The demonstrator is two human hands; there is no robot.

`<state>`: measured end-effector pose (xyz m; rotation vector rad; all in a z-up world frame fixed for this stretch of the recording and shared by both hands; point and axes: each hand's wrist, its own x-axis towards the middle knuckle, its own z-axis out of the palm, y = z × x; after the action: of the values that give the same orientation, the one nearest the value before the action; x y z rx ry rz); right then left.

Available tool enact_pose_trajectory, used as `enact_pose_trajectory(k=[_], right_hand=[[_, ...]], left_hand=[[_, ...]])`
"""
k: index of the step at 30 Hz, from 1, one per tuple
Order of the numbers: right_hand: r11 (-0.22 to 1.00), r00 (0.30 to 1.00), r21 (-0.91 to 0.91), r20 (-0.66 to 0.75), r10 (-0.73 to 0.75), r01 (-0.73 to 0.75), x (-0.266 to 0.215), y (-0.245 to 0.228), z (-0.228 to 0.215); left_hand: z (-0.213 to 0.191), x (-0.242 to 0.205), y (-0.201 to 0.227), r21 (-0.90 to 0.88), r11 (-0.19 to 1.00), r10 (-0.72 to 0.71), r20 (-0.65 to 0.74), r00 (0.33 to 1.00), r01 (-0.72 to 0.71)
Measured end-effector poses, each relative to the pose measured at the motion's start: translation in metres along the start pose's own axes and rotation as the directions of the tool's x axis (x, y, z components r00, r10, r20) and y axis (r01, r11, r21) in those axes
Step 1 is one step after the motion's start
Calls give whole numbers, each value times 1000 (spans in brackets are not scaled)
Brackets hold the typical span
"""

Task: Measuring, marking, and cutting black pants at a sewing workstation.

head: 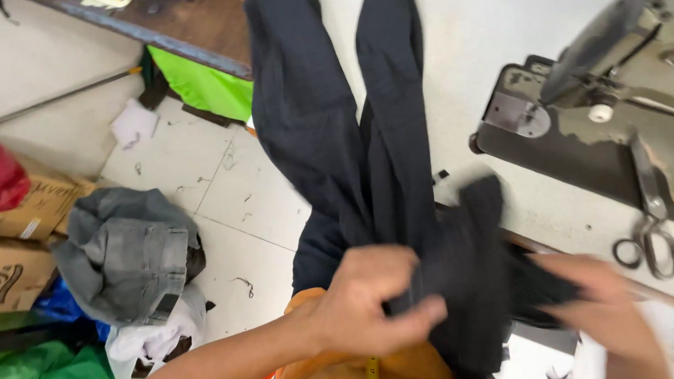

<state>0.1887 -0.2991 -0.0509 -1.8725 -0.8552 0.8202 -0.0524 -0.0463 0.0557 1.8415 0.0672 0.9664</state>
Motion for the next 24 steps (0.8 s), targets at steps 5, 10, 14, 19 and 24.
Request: enact_pose_trajectory(k=[5, 10, 14, 19, 24], right_hand=[[948, 826, -200, -468, -313, 246, -57, 26, -81], [967, 886, -180, -399, -238, 178, 34, -145, 3], [975, 908, -33, -359, -216, 219, 97, -145, 50], [970, 942, 75, -270, -202, 229, 115, -142, 70], [977, 885, 95, -447, -130, 191, 117, -125, 56]], left_hand=[[-19, 4, 17, -256, 961, 222, 494, 841, -104], [-84, -3, -93, 256, 925, -320, 120, 940, 282], [-87, 37, -93, 545, 838, -10, -37, 999, 28], [-17, 67, -98, 370, 929, -137, 331, 933, 5], [-10, 63, -122, 382, 858, -467, 300, 832, 344]])
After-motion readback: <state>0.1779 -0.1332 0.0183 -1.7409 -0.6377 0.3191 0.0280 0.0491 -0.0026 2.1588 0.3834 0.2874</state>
